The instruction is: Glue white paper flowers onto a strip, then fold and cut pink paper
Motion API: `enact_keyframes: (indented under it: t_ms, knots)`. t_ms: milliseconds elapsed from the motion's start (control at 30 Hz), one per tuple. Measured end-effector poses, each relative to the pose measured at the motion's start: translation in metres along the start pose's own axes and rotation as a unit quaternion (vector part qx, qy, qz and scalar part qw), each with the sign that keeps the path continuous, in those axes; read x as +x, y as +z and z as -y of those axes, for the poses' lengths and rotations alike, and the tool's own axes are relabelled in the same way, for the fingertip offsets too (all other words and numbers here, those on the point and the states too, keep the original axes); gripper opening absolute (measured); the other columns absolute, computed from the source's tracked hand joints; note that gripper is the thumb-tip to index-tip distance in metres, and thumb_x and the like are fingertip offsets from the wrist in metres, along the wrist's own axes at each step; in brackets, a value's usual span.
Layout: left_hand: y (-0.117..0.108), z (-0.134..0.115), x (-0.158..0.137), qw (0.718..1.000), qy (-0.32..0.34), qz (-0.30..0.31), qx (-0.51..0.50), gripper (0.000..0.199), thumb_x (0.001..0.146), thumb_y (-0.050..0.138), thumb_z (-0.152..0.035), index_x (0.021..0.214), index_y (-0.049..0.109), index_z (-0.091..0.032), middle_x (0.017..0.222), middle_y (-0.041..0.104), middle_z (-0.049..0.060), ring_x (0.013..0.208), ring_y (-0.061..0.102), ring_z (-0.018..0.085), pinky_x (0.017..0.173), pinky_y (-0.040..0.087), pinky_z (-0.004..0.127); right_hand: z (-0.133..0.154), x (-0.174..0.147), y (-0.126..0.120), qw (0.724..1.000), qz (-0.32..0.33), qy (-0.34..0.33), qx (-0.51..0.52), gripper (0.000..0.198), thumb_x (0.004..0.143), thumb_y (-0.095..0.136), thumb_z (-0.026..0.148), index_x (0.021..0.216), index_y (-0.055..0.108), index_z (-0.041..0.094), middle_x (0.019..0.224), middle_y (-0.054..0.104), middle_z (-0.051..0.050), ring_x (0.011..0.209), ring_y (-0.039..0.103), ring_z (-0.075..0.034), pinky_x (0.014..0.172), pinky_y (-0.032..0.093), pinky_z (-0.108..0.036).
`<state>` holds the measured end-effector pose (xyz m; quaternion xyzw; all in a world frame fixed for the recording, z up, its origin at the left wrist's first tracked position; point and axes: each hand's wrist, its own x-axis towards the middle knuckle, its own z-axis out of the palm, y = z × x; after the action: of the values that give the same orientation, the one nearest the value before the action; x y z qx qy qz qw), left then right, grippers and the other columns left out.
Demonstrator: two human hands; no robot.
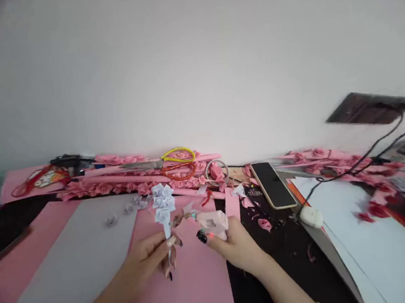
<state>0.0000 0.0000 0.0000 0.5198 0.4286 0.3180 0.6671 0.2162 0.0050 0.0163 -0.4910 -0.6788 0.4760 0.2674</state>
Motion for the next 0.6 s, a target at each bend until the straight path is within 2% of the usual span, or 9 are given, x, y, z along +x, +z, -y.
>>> enact_keyframes:
  t_ms: [600]
  knots:
    - [0.0007,0.0009,0.0005,1.0,-0.009,-0.003,-0.021,0.03,0.081,0.045,-0.041,0.078,0.056,-0.013,0.058,0.054,-0.002,0.047,0.047,0.008,0.048,0.043,0.022,0.0095,0.0007,-0.0013,0.999,-0.006,-0.024,-0.022,0.029,0.082,0.048,0.039,0.07,0.05,0.014,0.059,0.035,0.003,0.052,0.029,-0.008,0.045,0.025,-0.02]
